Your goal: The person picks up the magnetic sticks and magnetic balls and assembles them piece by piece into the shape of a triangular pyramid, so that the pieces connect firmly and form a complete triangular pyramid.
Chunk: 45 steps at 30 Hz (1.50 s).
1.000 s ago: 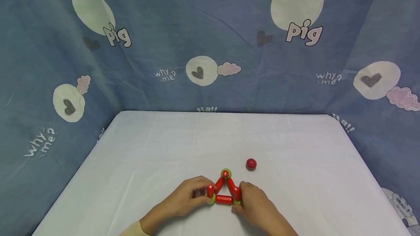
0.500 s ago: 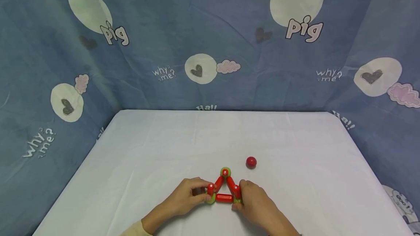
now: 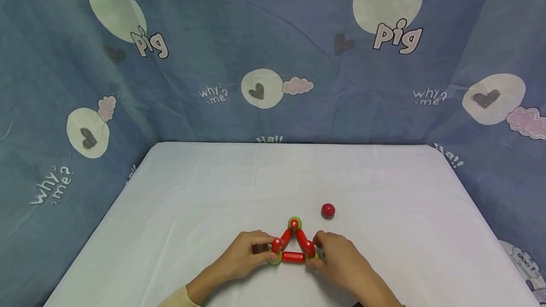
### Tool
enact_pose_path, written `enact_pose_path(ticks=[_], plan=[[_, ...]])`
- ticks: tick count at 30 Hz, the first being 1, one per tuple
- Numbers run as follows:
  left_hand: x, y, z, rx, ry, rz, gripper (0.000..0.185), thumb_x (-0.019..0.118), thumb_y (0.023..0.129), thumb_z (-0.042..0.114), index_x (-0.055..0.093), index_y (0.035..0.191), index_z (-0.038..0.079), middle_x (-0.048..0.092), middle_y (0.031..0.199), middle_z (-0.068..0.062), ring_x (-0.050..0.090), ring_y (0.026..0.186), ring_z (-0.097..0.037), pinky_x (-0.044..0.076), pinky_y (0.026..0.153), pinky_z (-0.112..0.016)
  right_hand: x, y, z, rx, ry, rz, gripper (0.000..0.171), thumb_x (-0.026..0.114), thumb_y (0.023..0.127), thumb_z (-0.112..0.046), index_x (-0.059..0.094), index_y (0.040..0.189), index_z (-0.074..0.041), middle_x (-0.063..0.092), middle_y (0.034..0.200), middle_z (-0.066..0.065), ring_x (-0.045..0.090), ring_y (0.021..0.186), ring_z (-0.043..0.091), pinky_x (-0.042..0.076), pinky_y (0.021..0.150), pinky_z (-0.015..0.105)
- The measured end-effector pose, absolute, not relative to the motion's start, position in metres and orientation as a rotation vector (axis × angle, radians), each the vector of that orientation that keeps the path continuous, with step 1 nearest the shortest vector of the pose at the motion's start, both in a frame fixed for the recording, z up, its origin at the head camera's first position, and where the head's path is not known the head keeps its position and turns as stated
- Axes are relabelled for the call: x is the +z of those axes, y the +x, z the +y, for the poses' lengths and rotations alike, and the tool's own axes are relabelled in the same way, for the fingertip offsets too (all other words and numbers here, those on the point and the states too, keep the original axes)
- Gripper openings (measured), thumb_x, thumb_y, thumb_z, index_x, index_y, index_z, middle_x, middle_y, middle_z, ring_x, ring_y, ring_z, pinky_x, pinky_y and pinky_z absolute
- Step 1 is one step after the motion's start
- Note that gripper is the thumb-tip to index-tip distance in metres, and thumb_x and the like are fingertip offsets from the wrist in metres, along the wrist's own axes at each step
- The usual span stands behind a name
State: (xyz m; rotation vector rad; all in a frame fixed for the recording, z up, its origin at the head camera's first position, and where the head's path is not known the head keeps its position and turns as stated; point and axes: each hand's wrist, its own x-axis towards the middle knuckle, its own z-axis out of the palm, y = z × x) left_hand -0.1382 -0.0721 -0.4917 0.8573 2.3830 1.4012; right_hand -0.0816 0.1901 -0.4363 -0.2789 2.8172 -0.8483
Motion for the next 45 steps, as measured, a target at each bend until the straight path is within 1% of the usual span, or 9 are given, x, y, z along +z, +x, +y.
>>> enact_pose_path(ticks=[4, 9, 17, 23, 26, 35, 40, 45], plan=[[-0.492, -0.138, -0.072, 1.392, 0.868, 2.394, 0.036, 0.081, 0.085, 0.034, 0.079, 0.115, 0.014, 0.076, 0.099, 0.000, 0.053, 0.071, 0.006, 0.047, 0.062, -0.016, -0.435, -0.081, 0.192, -0.897, -0.360, 2.849, 0.022, 0.088, 0.078, -0.023, 0.068, 0.088, -0.020, 0.067, 0.082, -0.011, 0.063, 0.073, 0.000, 0.052, 0.065, 0.019], [-0.491, -0.138, -0.069, 1.405, 0.852, 2.394, 0.035, 0.082, 0.085, 0.032, 0.079, 0.114, 0.013, 0.076, 0.101, -0.002, 0.053, 0.073, 0.006, 0.047, 0.062, -0.016, -0.435, -0.083, 0.192, -0.937, -0.398, 2.827, 0.017, 0.085, 0.081, -0.019, 0.069, 0.085, -0.020, 0.068, 0.078, -0.013, 0.061, 0.070, -0.005, 0.051, 0.063, 0.018], [-0.490, -0.136, -0.068, 1.404, 0.815, 2.404, 0.034, 0.084, 0.084, 0.031, 0.079, 0.113, 0.015, 0.075, 0.096, 0.002, 0.052, 0.071, 0.005, 0.046, 0.061, -0.015, -0.437, -0.083, 0.191, -0.938, -0.420, 2.829, 0.014, 0.084, 0.082, -0.017, 0.071, 0.087, -0.018, 0.066, 0.075, -0.015, 0.056, 0.068, -0.006, 0.050, 0.062, 0.018], [-0.490, -0.136, -0.069, 1.395, 0.805, 2.399, 0.033, 0.082, 0.084, 0.032, 0.078, 0.114, 0.017, 0.068, 0.085, 0.005, 0.051, 0.070, 0.004, 0.044, 0.061, -0.016, -0.438, -0.083, 0.189, -0.901, -0.423, 2.870, 0.013, 0.084, 0.082, -0.018, 0.073, 0.089, -0.015, 0.066, 0.076, -0.013, 0.054, 0.068, -0.007, 0.049, 0.061, 0.018], [-0.491, -0.137, -0.069, 1.398, 0.806, 2.398, 0.031, 0.082, 0.084, 0.033, 0.079, 0.112, 0.019, 0.066, 0.083, 0.007, 0.051, 0.069, 0.004, 0.043, 0.060, -0.015, -0.438, -0.083, 0.188, -0.870, -0.422, 2.893, 0.014, 0.084, 0.082, -0.017, 0.074, 0.091, -0.014, 0.066, 0.077, -0.012, 0.053, 0.068, -0.007, 0.049, 0.061, 0.018], [-0.491, -0.138, -0.065, 1.384, 0.813, 2.406, 0.032, 0.082, 0.085, 0.036, 0.080, 0.112, 0.017, 0.072, 0.090, 0.008, 0.051, 0.068, 0.005, 0.046, 0.062, -0.016, -0.439, -0.083, 0.185, -0.826, -0.391, 2.919, 0.014, 0.085, 0.082, -0.018, 0.074, 0.091, -0.014, 0.066, 0.078, -0.012, 0.054, 0.068, -0.006, 0.049, 0.061, 0.018], [-0.491, -0.138, -0.063, 1.403, 0.807, 2.393, 0.033, 0.082, 0.085, 0.036, 0.079, 0.113, 0.017, 0.076, 0.096, 0.005, 0.051, 0.067, 0.005, 0.046, 0.061, -0.016, -0.440, -0.083, 0.183, -0.799, -0.379, 2.940, 0.015, 0.085, 0.081, -0.018, 0.075, 0.091, -0.013, 0.066, 0.079, -0.012, 0.054, 0.068, -0.006, 0.049, 0.061, 0.018], [-0.491, -0.139, -0.062, 1.423, 0.880, 2.406, 0.031, 0.081, 0.086, 0.035, 0.079, 0.110, 0.017, 0.074, 0.099, 0.006, 0.052, 0.070, 0.003, 0.047, 0.063, -0.016, -0.440, -0.083, 0.183, -0.793, -0.394, 2.954, 0.015, 0.085, 0.082, -0.018, 0.075, 0.092, -0.013, 0.066, 0.079, -0.012, 0.054, 0.067, -0.006, 0.049, 0.061, 0.018]])
